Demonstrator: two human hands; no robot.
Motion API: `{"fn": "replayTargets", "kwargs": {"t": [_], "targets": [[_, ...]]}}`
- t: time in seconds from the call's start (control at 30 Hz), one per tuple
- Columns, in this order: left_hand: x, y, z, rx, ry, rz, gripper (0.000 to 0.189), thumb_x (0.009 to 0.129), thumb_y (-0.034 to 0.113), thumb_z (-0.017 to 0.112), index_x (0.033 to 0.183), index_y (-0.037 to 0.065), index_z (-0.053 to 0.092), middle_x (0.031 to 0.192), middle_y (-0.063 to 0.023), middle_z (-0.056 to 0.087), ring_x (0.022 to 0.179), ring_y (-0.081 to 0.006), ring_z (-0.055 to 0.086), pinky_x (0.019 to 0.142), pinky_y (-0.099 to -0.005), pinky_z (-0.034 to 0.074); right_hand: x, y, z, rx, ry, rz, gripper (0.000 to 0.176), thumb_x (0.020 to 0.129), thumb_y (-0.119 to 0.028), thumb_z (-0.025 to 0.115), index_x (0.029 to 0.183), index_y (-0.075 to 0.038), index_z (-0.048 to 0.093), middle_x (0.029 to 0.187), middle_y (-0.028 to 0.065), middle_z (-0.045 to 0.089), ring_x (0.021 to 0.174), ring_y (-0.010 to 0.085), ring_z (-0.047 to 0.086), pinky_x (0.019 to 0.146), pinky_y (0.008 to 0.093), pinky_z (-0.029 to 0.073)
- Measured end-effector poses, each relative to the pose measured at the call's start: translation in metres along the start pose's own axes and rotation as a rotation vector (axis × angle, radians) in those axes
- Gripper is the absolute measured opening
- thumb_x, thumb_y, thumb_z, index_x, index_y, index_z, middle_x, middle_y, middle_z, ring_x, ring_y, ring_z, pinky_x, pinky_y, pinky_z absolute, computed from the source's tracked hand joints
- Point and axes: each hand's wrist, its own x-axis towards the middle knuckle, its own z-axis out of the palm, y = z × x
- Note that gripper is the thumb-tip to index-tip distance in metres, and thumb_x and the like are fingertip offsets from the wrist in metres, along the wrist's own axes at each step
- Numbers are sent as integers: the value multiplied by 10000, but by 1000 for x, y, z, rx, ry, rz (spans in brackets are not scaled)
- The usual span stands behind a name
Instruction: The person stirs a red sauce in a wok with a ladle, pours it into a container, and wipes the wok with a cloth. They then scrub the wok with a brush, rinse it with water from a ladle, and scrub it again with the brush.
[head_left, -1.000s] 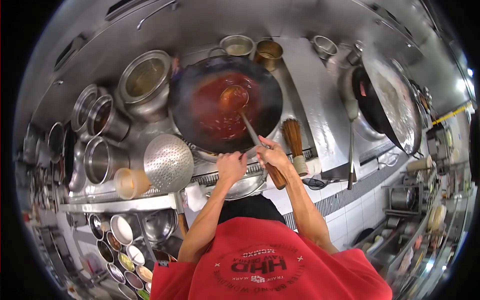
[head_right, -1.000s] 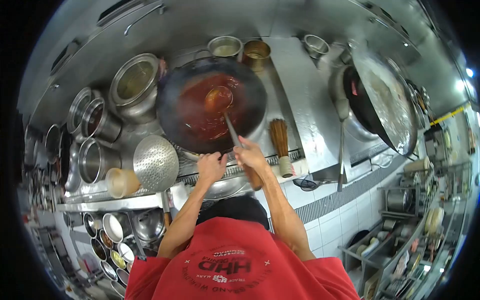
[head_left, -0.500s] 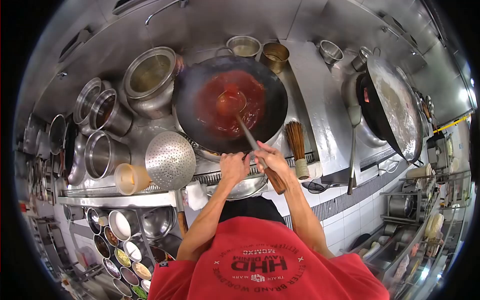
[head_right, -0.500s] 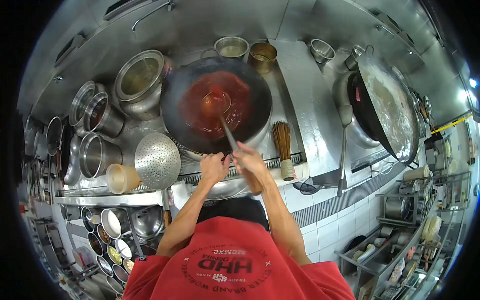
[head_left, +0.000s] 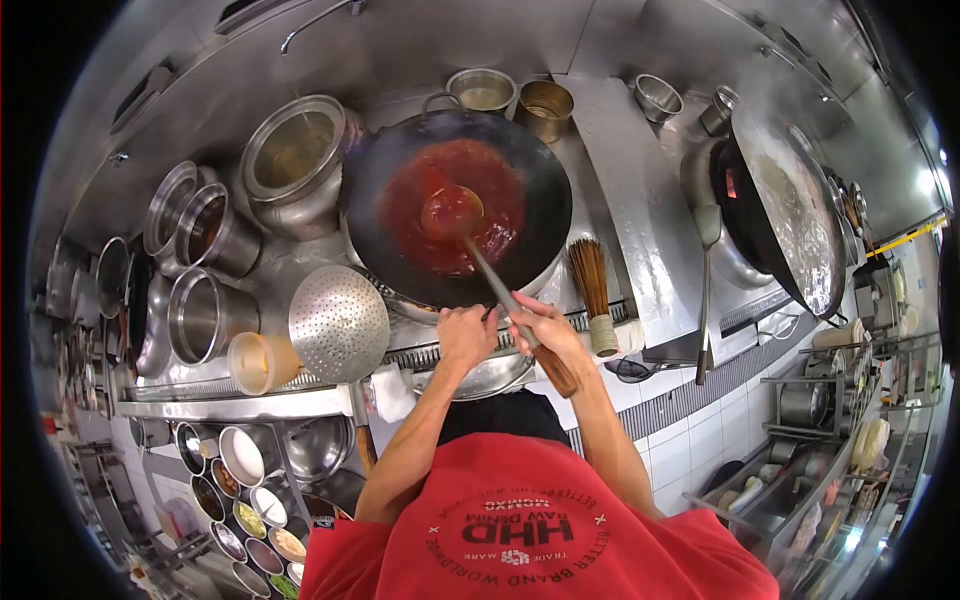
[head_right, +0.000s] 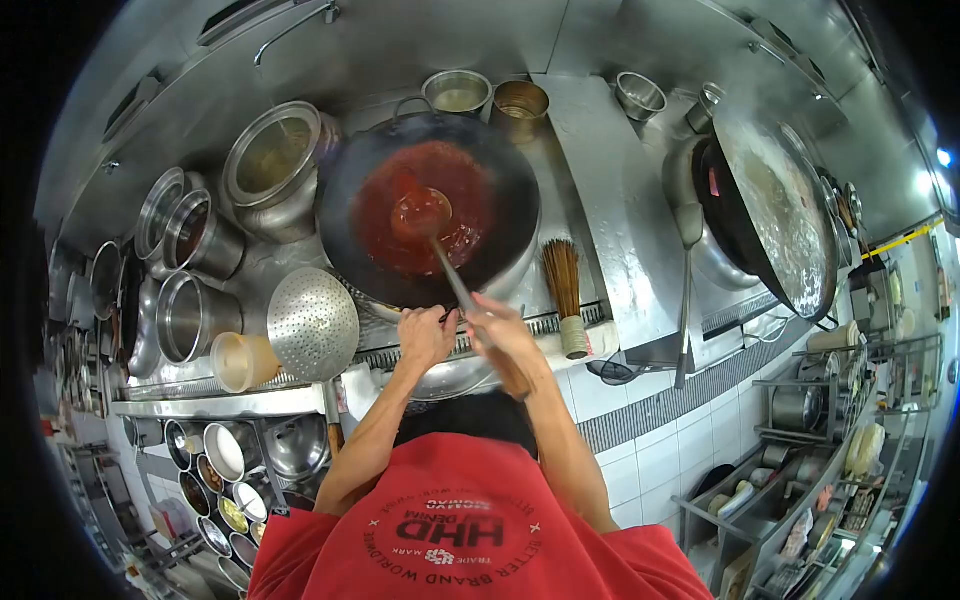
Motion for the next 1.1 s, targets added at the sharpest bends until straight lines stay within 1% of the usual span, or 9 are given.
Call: {"fn": "replayTargets", "kwargs": {"t": [0.07,0.27,0.4,0.47,0.53,0.67,0.87,0.93,1.1], "targets": [[-1,-1,2,10,-4,4,282,766,262,611,569,69,555,538,-127,563,589,-319,576,644,-422,412,-9,-1,-13,78,39,14,560,830,-38,557,1346,-8,341,730,49,572,584,111,524,445,242,393],[0,2,-1,15,-23,-8,295,768,264,611,560,66,544,533,-128,558,591,-318,573,643,-424,410,23,-14,3,-349,149,-130,582,828,-63,570,1350,8,323,628,49,529,442,112,473,400,238,380],[-1,1,0,16,-17,-5,295,771,270,610,570,63,549,539,-137,560,601,-320,575,647,-423,411,6,-3,7,71,24,-2,575,843,-67,559,1357,5,311,645,48,536,441,115,467,396,249,364],[1,5,-4,20,-20,-8,291,772,271,609,575,64,552,541,-140,561,603,-321,575,649,-424,411,-6,-4,-9,104,30,14,575,846,-63,555,1359,3,306,652,49,536,454,116,467,401,254,356],[0,3,-2,47,4,2,285,774,271,606,581,68,557,541,-136,562,605,-320,577,656,-423,414,-11,-12,-23,11,33,25,564,822,-54,590,1338,-27,365,751,59,569,542,109,508,474,238,411],[0,3,-1,44,-12,-22,284,774,274,607,582,71,557,538,-134,562,607,-319,578,663,-422,417,18,-23,-1,-361,138,-104,585,825,-81,578,1349,5,332,727,63,572,538,110,515,442,240,400],[1,4,-3,9,-17,-10,287,768,277,611,575,72,558,536,-139,562,604,-321,579,656,-422,422,-2,-5,3,44,13,-19,548,850,-89,565,1333,31,335,668,56,526,474,115,465,411,238,369],[0,2,0,25,-9,-14,285,768,271,612,571,73,554,532,-132,561,601,-321,579,653,-424,423,-16,-8,-16,101,-10,18,593,825,-68,578,1352,12,319,696,45,557,538,115,513,411,245,365],[0,2,1,24,-3,-17,286,767,260,614,563,73,542,535,-130,561,595,-322,575,648,-425,422,12,-23,-8,-236,127,-36,590,812,-44,582,1346,5,337,709,47,561,518,111,506,416,243,375]]}}
